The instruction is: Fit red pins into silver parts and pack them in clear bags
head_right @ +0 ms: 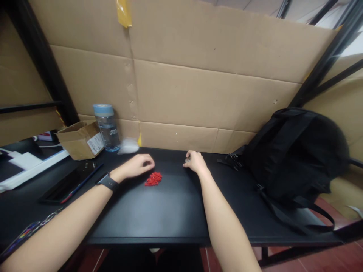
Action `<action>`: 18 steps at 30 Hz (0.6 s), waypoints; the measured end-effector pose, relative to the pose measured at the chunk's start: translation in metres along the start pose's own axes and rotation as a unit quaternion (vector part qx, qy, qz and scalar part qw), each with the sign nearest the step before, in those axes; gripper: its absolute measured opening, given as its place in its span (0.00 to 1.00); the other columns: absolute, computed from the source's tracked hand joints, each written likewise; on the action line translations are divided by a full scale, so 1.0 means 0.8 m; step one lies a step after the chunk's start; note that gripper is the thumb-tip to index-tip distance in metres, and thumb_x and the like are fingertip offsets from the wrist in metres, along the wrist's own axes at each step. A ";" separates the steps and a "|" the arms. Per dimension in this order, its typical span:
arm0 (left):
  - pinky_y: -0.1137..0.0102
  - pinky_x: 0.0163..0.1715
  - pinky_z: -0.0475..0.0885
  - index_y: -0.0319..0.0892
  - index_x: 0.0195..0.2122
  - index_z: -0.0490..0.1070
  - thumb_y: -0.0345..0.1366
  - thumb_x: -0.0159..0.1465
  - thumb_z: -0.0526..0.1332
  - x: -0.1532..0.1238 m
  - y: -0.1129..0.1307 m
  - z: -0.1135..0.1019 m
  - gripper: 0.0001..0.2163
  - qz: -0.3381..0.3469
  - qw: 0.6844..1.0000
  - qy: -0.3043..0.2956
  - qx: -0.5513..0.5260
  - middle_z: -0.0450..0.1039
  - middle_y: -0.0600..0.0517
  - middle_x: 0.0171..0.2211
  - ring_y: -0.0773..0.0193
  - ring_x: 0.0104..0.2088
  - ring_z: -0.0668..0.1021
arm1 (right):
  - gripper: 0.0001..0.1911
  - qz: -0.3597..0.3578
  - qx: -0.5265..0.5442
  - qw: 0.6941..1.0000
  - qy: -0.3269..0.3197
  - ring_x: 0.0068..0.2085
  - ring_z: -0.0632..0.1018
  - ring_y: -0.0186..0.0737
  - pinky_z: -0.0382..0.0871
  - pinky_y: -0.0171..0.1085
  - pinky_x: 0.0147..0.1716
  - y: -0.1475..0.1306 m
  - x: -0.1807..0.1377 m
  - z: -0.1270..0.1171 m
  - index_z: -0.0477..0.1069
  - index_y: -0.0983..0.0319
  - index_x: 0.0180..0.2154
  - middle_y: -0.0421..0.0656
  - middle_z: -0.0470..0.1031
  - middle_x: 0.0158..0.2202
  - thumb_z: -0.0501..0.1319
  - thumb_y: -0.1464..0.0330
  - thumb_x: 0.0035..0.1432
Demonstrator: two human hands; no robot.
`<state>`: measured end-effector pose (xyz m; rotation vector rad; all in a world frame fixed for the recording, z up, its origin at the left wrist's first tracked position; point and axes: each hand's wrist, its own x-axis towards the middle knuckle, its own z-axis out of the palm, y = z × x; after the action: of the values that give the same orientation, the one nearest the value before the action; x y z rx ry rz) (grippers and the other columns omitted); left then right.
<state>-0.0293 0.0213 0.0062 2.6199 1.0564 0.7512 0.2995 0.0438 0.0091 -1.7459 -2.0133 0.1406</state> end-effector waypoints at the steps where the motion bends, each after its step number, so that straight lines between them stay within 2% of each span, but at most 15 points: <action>1: 0.69 0.41 0.72 0.42 0.36 0.78 0.40 0.68 0.58 0.000 0.000 0.000 0.11 0.000 1.000 0.001 -0.001 0.78 0.48 0.37 0.62 0.36 0.79 | 0.22 -0.001 -0.001 1.000 -0.001 0.36 0.79 0.41 0.65 0.34 0.34 0.000 0.000 0.001 0.75 0.58 0.37 0.41 0.80 0.33 0.78 0.65 0.37; 7: 0.70 0.40 0.72 0.42 0.36 0.78 0.40 0.68 0.58 0.000 0.000 0.001 0.11 -0.002 1.000 0.000 0.002 0.78 0.49 0.37 0.62 0.36 0.79 | 0.21 0.001 -0.002 1.000 -0.008 0.36 0.79 0.40 0.66 0.33 0.35 0.001 0.001 0.004 0.75 0.57 0.38 0.41 0.80 0.34 0.77 0.64 0.40; 18: 0.69 0.40 0.72 0.41 0.35 0.78 0.41 0.67 0.58 0.000 -0.001 0.001 0.12 -0.010 1.000 -0.003 0.006 0.78 0.48 0.36 0.61 0.36 0.79 | 0.23 0.010 0.002 1.000 -0.011 0.39 0.79 0.43 0.68 0.34 0.37 0.002 0.000 0.008 0.75 0.55 0.39 0.41 0.80 0.37 0.78 0.63 0.39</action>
<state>-0.0297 0.0221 0.0052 2.6156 1.0879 0.7330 0.2980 0.0455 0.0028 -1.7703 -2.0111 0.1708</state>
